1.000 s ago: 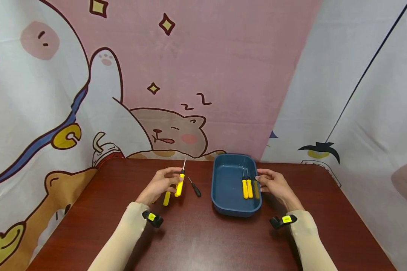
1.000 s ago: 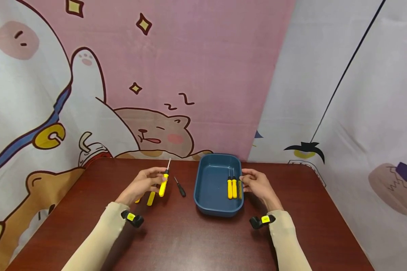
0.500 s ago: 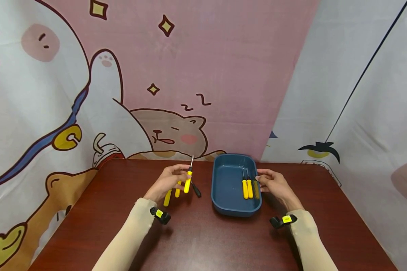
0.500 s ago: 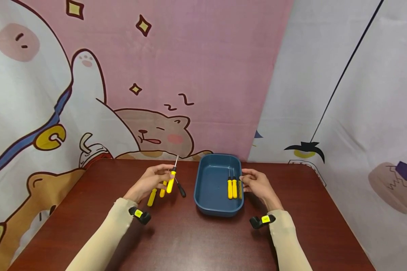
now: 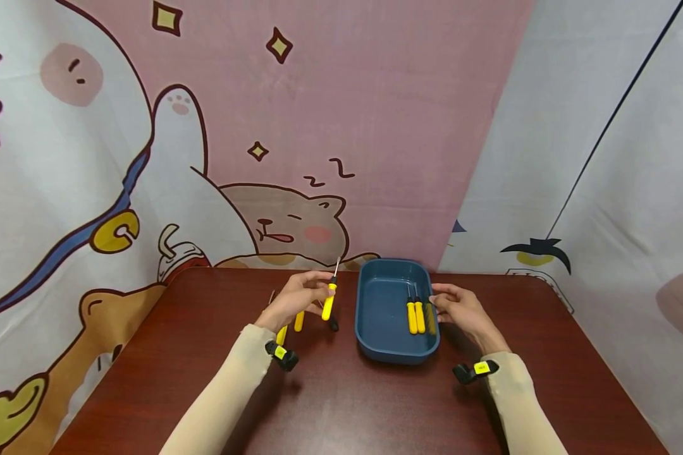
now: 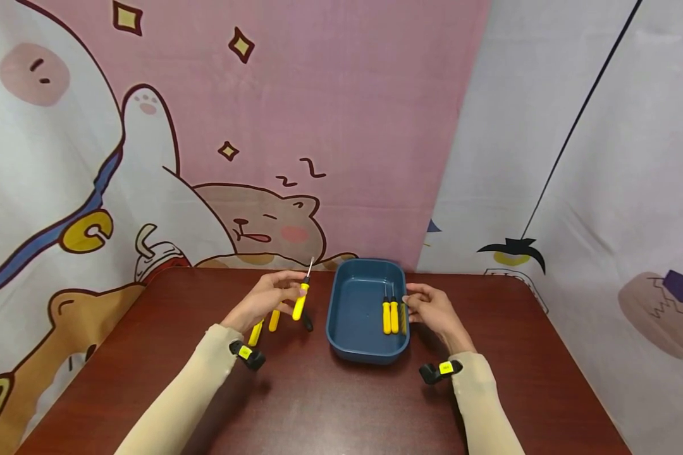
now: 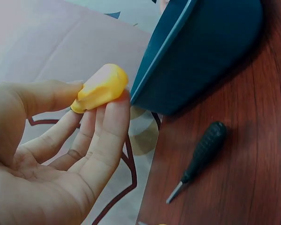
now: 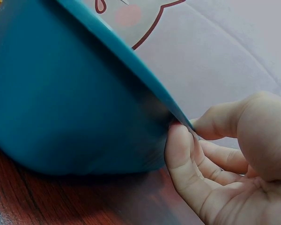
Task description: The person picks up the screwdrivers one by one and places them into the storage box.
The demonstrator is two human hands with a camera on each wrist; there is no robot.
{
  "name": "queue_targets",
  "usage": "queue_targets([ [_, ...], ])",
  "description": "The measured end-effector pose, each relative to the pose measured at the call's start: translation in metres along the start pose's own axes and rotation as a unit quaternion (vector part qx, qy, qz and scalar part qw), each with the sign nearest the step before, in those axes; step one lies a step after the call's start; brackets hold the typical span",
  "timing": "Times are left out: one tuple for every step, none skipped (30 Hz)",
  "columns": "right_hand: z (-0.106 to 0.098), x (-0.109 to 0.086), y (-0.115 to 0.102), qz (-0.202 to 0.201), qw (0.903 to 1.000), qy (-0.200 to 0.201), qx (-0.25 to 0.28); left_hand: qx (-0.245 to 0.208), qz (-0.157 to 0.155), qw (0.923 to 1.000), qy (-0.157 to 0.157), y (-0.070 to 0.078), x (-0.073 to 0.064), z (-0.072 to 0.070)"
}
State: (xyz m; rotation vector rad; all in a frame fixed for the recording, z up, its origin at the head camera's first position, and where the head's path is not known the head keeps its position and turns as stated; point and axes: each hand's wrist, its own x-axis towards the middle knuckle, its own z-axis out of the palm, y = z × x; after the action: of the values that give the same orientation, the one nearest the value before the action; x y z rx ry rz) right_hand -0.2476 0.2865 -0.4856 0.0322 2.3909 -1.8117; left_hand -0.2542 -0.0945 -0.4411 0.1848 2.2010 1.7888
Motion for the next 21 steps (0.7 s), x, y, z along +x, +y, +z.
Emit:
queue_targets([
  [0.0,0.0,0.0,0.0,1.0,0.0,-0.001,0.003,0.001,1.0,-0.002,0.001,0.0,0.002],
  [0.0,0.0,0.0,0.0,1.0,-0.002,-0.002,0.004,0.001,1.0,-0.004,0.003,0.0,0.003],
  [0.001,0.0,0.001,0.002,1.0,-0.001,-0.002,0.004,0.003,1.0,-0.007,0.004,0.001,0.005],
  [0.001,0.0,0.001,0.003,1.0,0.0,-0.002,0.005,0.006,0.9999,-0.01,0.006,0.001,0.007],
  [0.001,0.001,0.001,0.005,1.0,0.0,-0.003,0.005,0.008,0.9999,-0.012,0.007,0.002,0.009],
  [0.001,0.001,0.002,0.004,1.0,-0.001,-0.004,0.005,0.009,0.9998,-0.014,0.008,0.003,0.011],
  [0.001,0.001,0.002,0.004,1.0,-0.001,-0.004,0.005,0.011,0.9998,-0.016,0.009,0.004,0.013],
  [0.0,0.002,0.002,0.004,1.0,0.0,-0.003,0.005,0.013,0.9998,-0.018,0.01,0.005,0.015],
  [0.001,0.002,0.002,0.005,1.0,0.001,-0.003,0.007,0.015,0.9997,-0.02,0.011,0.006,0.017],
  [0.0,0.001,0.002,0.003,1.0,0.001,-0.003,0.01,0.017,0.9995,-0.023,0.012,0.007,0.019],
  [0.0,0.001,0.002,0.001,1.0,0.001,-0.003,0.013,0.018,0.9995,-0.024,0.013,0.008,0.021],
  [0.0,0.001,0.001,0.0,1.0,0.0,-0.003,0.015,0.019,0.9994,-0.025,0.014,0.009,0.023],
  [0.001,0.001,0.001,0.001,1.0,0.001,-0.002,0.018,0.02,0.9993,-0.026,0.015,0.01,0.026],
  [0.001,0.0,0.0,0.001,1.0,0.001,-0.002,0.023,0.022,0.9992,-0.026,0.016,0.011,0.029],
  [0.001,0.0,0.0,0.0,1.0,0.0,-0.003,0.027,0.023,0.999,-0.027,0.018,0.012,0.032],
  [0.001,0.0,0.0,0.001,1.0,-0.001,-0.002,0.03,0.024,0.9989,-0.028,0.019,0.012,0.035],
  [0.001,0.0,0.0,0.001,1.0,-0.001,-0.002,0.032,0.025,0.9987,-0.029,0.021,0.013,0.038],
  [0.001,0.001,0.0,0.002,1.0,-0.001,-0.002,0.036,0.026,0.9985,-0.031,0.022,0.014,0.04],
  [0.001,0.001,0.0,0.002,1.0,-0.001,-0.002,0.039,0.027,0.9983,-0.033,0.023,0.015,0.043],
  [0.001,0.001,0.0,0.003,1.0,-0.001,-0.001,0.042,0.028,0.9981,-0.035,0.023,0.016,0.045],
  [0.001,0.002,0.001,0.003,1.0,-0.001,-0.002,0.044,0.027,0.998,-0.038,0.024,0.017,0.047],
])
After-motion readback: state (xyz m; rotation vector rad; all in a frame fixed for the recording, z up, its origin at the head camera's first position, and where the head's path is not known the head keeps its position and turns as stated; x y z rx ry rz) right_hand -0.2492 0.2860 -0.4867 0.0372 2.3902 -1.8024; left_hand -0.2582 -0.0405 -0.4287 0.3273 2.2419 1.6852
